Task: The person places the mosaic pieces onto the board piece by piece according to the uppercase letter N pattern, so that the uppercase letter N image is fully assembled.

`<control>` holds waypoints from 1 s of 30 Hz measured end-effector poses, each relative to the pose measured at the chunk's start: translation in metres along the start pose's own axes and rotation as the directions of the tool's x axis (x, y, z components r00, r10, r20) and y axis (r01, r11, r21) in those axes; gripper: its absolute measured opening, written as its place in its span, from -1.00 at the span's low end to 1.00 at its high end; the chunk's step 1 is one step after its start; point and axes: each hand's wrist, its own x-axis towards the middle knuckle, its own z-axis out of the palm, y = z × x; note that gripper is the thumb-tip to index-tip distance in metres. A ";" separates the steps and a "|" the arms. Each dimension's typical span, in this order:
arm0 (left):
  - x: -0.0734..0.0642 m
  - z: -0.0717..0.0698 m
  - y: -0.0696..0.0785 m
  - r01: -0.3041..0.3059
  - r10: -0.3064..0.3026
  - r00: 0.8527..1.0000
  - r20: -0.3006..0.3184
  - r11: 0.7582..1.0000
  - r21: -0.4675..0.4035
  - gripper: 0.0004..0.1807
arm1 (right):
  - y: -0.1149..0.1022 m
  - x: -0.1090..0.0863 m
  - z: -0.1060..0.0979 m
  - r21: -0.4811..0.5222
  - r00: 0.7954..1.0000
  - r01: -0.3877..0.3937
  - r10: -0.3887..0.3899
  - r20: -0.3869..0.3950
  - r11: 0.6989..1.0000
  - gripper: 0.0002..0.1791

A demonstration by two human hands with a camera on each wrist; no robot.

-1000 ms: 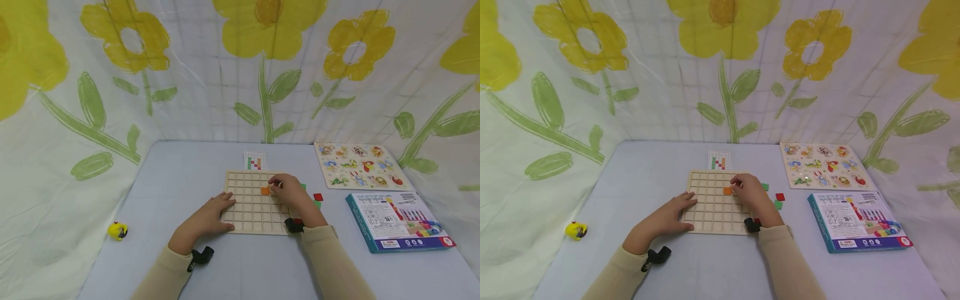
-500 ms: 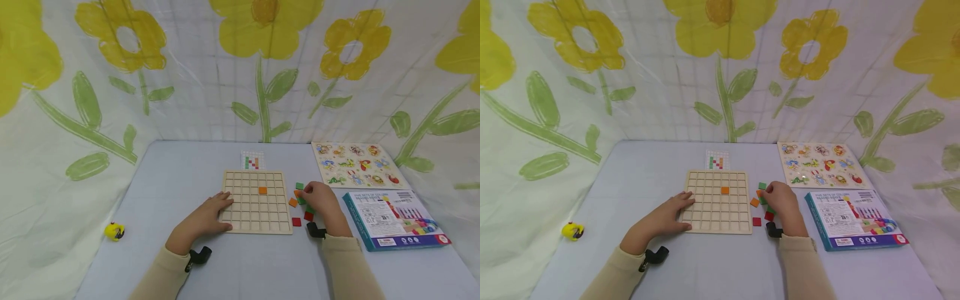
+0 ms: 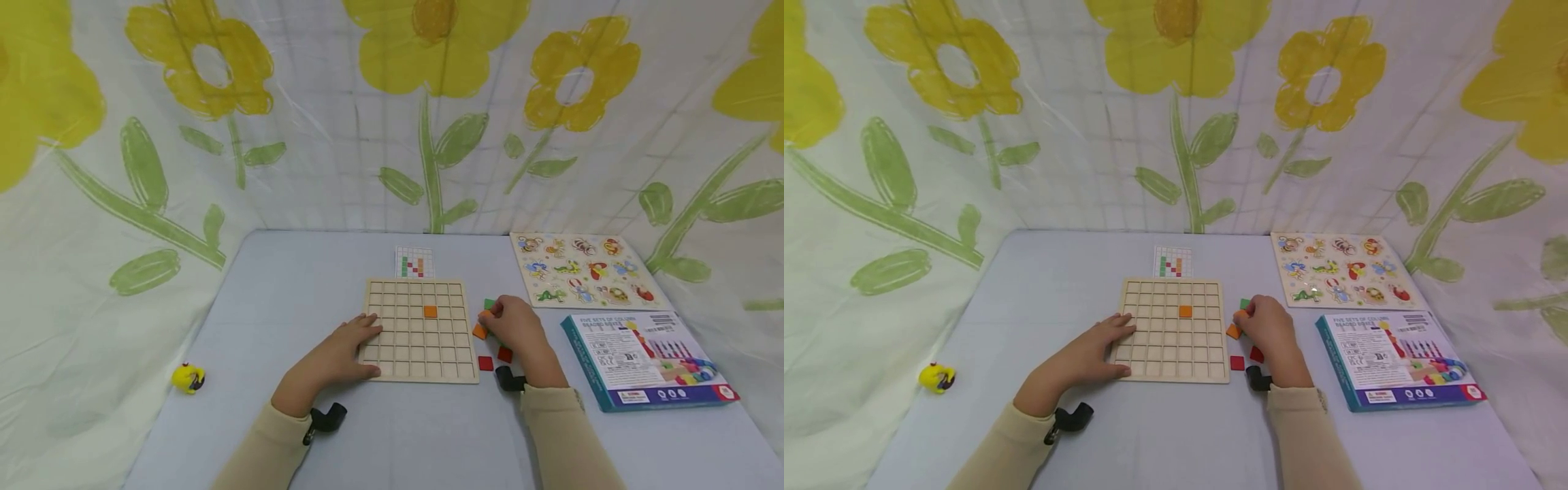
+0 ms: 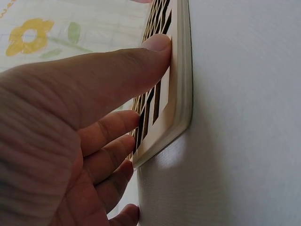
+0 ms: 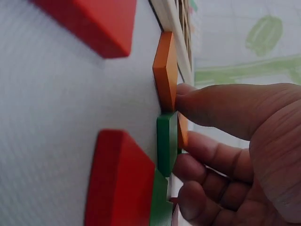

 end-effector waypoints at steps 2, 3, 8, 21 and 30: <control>0.000 -0.001 0.001 0.001 -0.001 1.000 0.005 1.000 0.004 -0.10 | -0.001 0.000 0.001 0.020 1.000 0.014 -0.014 -0.012 1.000 -0.69; -0.001 0.000 0.001 0.001 -0.001 1.000 0.008 1.000 0.006 -0.10 | -0.001 0.000 0.002 0.032 0.999 0.027 -0.026 -0.022 0.999 -0.70; 0.000 0.000 0.001 0.004 -0.004 1.000 0.009 1.000 0.001 -0.10 | -0.003 0.001 0.005 0.117 0.991 0.101 -0.089 -0.101 0.988 -0.81; 0.000 0.000 0.000 0.011 -0.011 1.000 -0.002 1.000 -0.008 -0.11 | -0.056 -0.010 0.028 0.199 0.941 0.337 -0.322 -0.102 0.920 -0.90; 0.001 0.001 -0.003 0.001 -0.001 1.000 0.010 1.000 0.002 -0.11 | -0.069 -0.007 0.047 0.127 0.953 0.304 -0.302 -0.038 0.944 -0.92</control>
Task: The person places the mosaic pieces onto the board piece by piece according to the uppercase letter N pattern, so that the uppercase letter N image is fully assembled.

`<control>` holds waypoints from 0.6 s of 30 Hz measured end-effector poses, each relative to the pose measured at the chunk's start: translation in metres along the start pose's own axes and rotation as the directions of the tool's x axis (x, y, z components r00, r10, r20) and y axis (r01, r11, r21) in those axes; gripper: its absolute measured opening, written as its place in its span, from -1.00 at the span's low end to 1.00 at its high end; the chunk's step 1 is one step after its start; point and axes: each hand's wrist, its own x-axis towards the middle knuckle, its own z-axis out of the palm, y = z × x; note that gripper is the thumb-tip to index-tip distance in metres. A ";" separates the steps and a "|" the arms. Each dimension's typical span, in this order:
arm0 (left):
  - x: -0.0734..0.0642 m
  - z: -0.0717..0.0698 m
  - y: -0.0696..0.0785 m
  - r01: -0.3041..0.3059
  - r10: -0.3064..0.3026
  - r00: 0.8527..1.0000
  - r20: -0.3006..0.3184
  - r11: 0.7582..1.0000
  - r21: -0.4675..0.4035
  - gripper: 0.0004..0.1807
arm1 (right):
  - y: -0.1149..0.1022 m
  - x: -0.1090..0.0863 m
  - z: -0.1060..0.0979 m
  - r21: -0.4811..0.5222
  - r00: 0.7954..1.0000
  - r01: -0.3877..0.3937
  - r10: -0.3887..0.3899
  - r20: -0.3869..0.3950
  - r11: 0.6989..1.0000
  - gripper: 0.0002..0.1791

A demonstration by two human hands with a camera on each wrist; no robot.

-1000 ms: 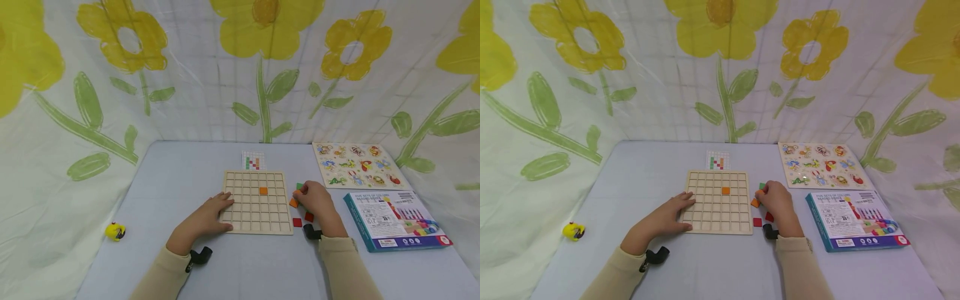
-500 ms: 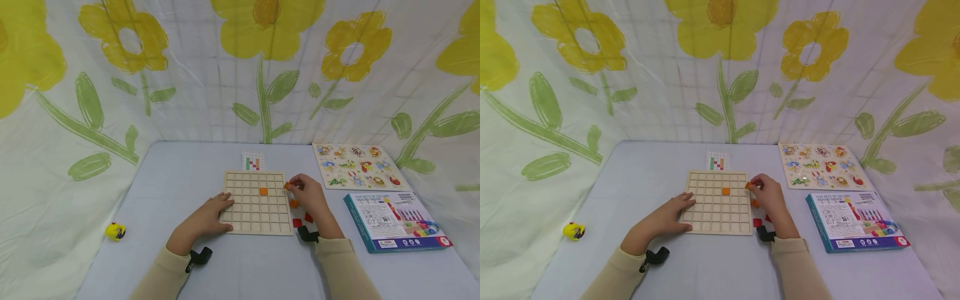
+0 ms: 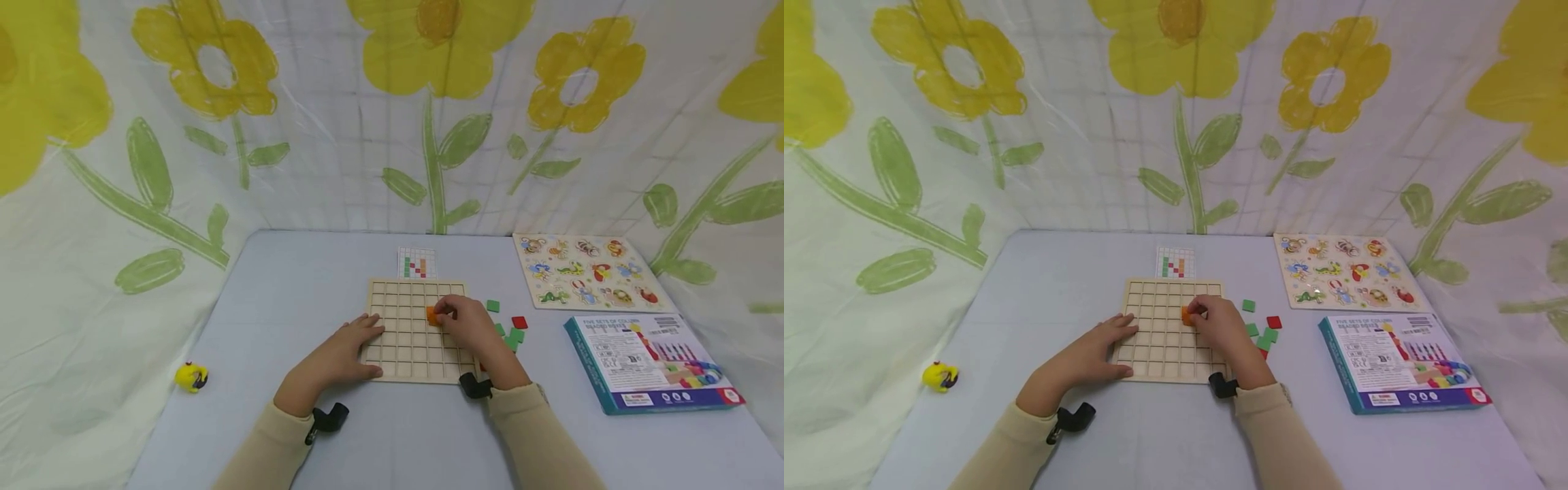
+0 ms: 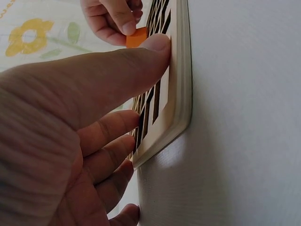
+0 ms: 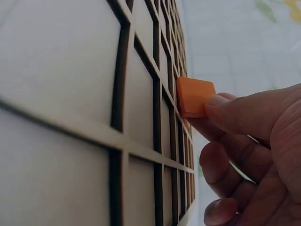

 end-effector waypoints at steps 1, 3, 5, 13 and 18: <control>0.000 0.000 0.000 0.001 -0.001 1.000 -0.002 1.000 0.000 -0.11 | 0.001 0.000 0.000 0.001 1.000 -0.007 0.007 0.001 1.000 -0.92; 0.000 0.001 0.000 0.003 -0.003 1.000 -0.005 1.000 0.000 -0.11 | 0.002 0.000 0.001 0.007 1.000 -0.007 0.007 0.012 1.000 -0.92; 0.001 0.001 0.000 0.007 -0.007 1.000 -0.008 1.000 0.003 -0.11 | 0.003 -0.001 0.001 0.019 0.999 0.005 -0.005 0.033 1.000 -0.93; 0.002 0.003 -0.002 0.006 -0.006 1.000 -0.012 1.000 0.011 -0.11 | 0.005 0.000 0.003 0.002 0.997 0.040 -0.040 0.065 0.999 -0.94; 0.002 0.002 0.000 0.005 -0.004 1.000 -0.009 1.000 0.007 -0.11 | 0.006 0.001 0.002 -0.022 0.997 0.050 -0.049 0.059 0.998 -0.93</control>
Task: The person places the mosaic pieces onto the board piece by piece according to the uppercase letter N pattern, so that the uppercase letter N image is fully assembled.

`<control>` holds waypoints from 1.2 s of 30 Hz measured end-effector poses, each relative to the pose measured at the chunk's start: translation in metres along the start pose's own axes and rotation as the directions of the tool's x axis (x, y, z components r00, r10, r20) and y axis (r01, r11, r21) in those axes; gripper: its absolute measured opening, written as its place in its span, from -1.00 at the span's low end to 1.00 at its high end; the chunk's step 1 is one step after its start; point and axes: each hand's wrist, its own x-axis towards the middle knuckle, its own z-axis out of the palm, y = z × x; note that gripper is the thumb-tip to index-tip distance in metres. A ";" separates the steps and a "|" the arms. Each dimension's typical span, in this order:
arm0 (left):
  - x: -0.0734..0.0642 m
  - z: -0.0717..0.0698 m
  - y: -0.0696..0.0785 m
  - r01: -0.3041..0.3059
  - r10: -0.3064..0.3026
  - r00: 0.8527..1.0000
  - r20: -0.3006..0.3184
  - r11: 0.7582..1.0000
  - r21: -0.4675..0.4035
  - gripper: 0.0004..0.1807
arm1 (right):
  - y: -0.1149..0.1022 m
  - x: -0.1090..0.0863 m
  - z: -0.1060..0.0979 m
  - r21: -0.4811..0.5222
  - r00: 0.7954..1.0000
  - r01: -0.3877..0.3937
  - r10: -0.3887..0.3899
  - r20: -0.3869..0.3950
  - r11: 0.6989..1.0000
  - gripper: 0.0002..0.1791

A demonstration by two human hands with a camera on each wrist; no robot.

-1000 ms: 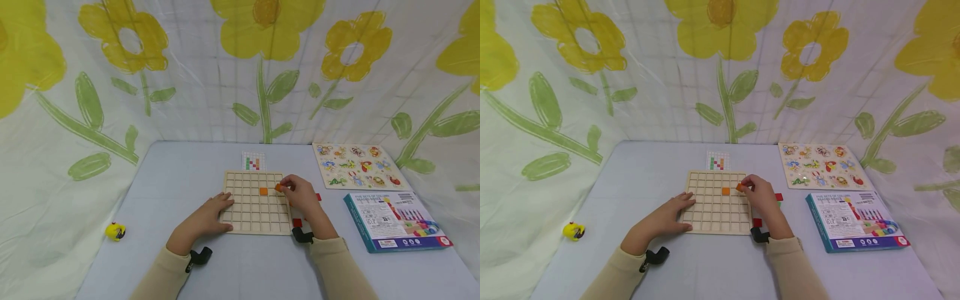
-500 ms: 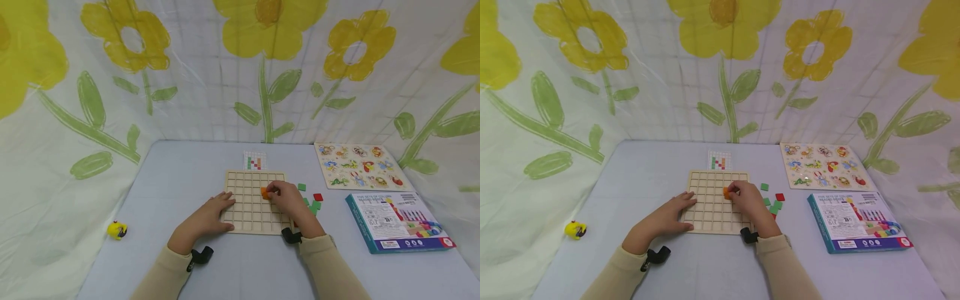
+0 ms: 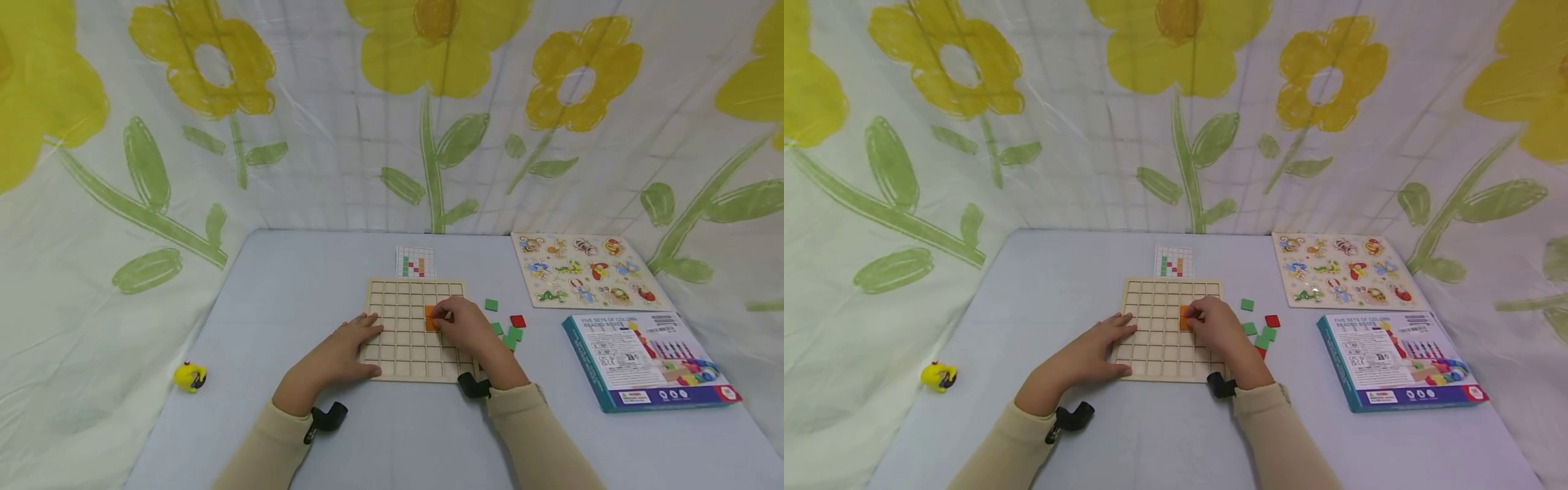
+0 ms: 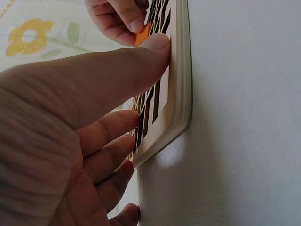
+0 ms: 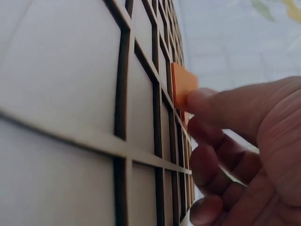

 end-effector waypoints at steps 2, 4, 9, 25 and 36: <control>0.000 -0.001 0.001 0.002 -0.002 1.000 0.001 1.000 0.000 -0.11 | 0.000 0.000 0.001 0.001 1.000 -0.003 0.003 -0.002 1.000 -0.92; -0.001 -0.001 0.001 0.001 -0.001 1.000 0.001 1.000 -0.001 -0.11 | 0.000 -0.001 0.002 0.003 1.000 -0.010 0.010 -0.003 1.000 -0.90; -0.001 -0.002 0.002 -0.001 0.001 1.000 0.001 1.000 -0.005 -0.11 | 0.002 -0.002 0.001 0.015 1.000 -0.014 0.014 0.000 1.000 -0.88; -0.001 -0.002 0.001 0.001 -0.001 1.000 0.014 1.000 -0.003 -0.11 | 0.049 -0.023 -0.076 -0.024 0.983 -0.179 0.178 -0.054 0.983 -0.70; -0.001 -0.002 0.002 0.001 -0.001 1.000 0.011 1.000 0.001 -0.12 | 0.049 -0.036 -0.055 -0.213 0.991 -0.124 0.131 0.019 0.969 -0.68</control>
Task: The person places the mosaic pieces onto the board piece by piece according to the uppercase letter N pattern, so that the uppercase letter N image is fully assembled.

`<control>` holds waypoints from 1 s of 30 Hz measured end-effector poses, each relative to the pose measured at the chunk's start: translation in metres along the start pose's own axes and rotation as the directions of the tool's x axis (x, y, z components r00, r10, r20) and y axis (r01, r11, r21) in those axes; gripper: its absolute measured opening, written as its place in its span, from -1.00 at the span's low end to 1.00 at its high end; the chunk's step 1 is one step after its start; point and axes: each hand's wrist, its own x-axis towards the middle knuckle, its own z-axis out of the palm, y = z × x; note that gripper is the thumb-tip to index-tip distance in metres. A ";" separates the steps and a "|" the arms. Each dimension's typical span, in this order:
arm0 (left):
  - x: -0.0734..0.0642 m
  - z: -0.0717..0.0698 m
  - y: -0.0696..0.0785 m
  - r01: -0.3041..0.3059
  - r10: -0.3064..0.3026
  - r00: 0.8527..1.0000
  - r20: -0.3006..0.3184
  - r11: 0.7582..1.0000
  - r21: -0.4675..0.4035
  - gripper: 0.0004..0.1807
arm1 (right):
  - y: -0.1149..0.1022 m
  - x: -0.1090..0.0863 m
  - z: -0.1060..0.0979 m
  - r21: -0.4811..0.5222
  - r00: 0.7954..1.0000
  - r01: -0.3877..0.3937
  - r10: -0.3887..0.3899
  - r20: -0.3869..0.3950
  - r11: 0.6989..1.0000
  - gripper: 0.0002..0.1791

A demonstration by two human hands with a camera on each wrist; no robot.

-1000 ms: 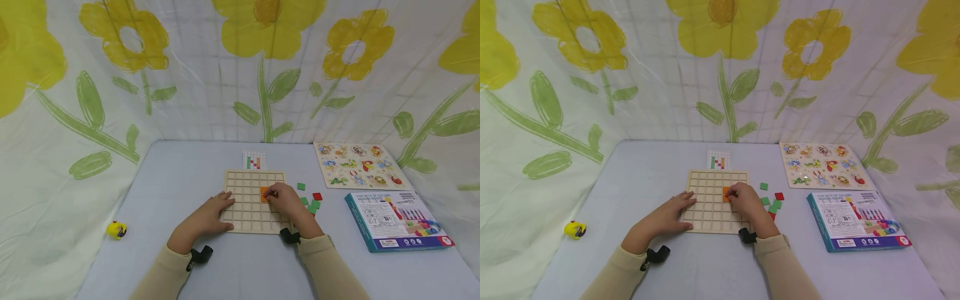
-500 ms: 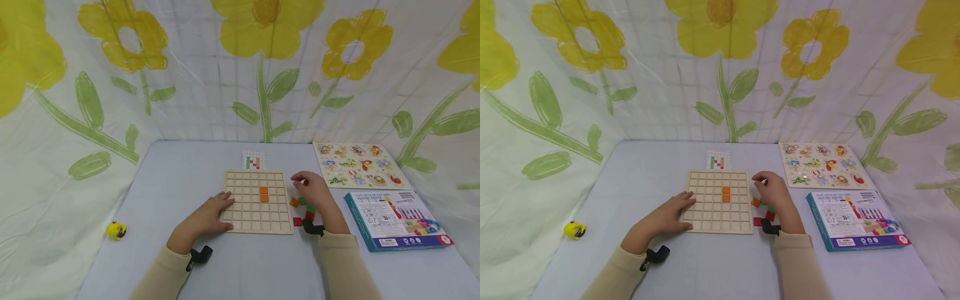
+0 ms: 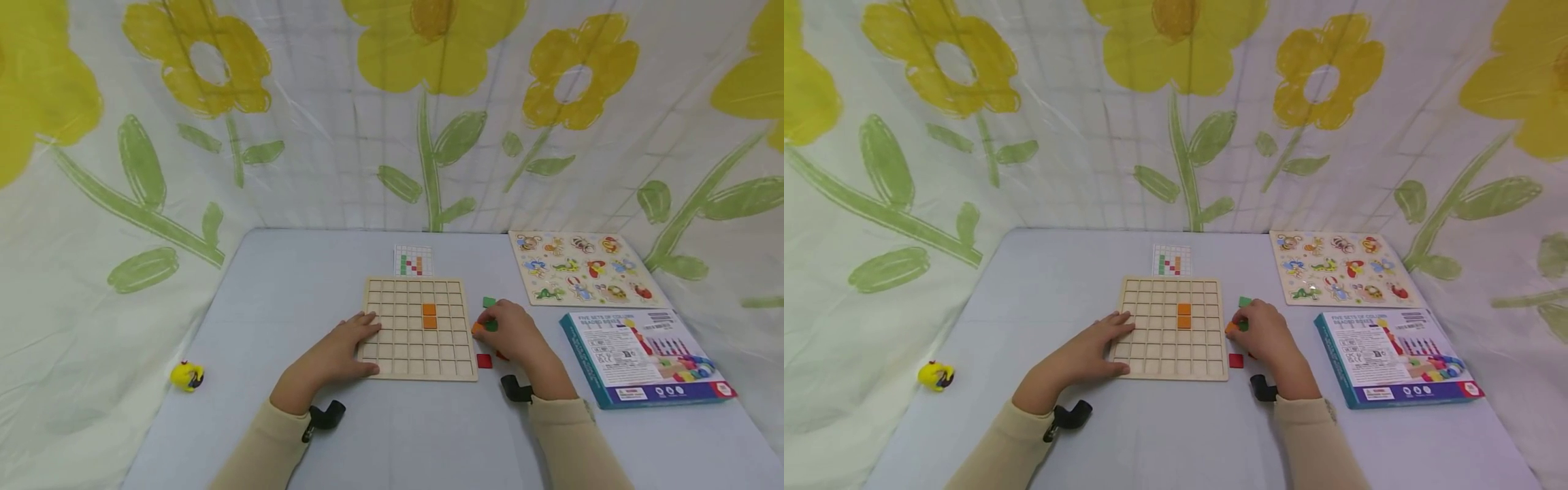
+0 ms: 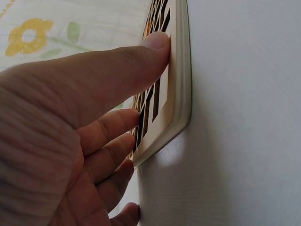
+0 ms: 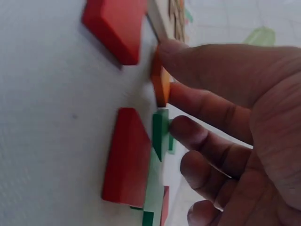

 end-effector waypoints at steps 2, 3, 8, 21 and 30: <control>0.000 0.000 0.000 -0.003 0.003 1.000 -0.001 1.000 -0.004 -0.12 | 0.000 0.001 0.002 0.000 1.000 0.000 0.000 -0.014 1.000 -0.68; -0.001 0.000 0.000 -0.003 0.003 1.000 -0.001 1.000 -0.005 -0.12 | 0.000 0.001 0.003 -0.002 1.000 0.007 -0.007 -0.016 1.000 -0.68; -0.001 0.000 0.001 -0.005 0.005 1.000 -0.003 1.000 -0.009 -0.11 | 0.000 0.002 0.005 0.016 1.000 -0.009 0.010 -0.019 1.000 -0.72; 0.000 0.002 -0.002 -0.005 0.005 1.000 -0.008 1.000 -0.024 -0.12 | -0.008 -0.004 0.003 0.248 0.997 -0.055 0.064 -0.030 0.967 -0.87; 0.001 0.002 -0.001 0.014 -0.014 1.000 -0.007 1.000 -0.021 -0.11 | -0.048 0.001 0.021 0.315 0.995 0.092 -0.076 -0.064 0.945 -0.92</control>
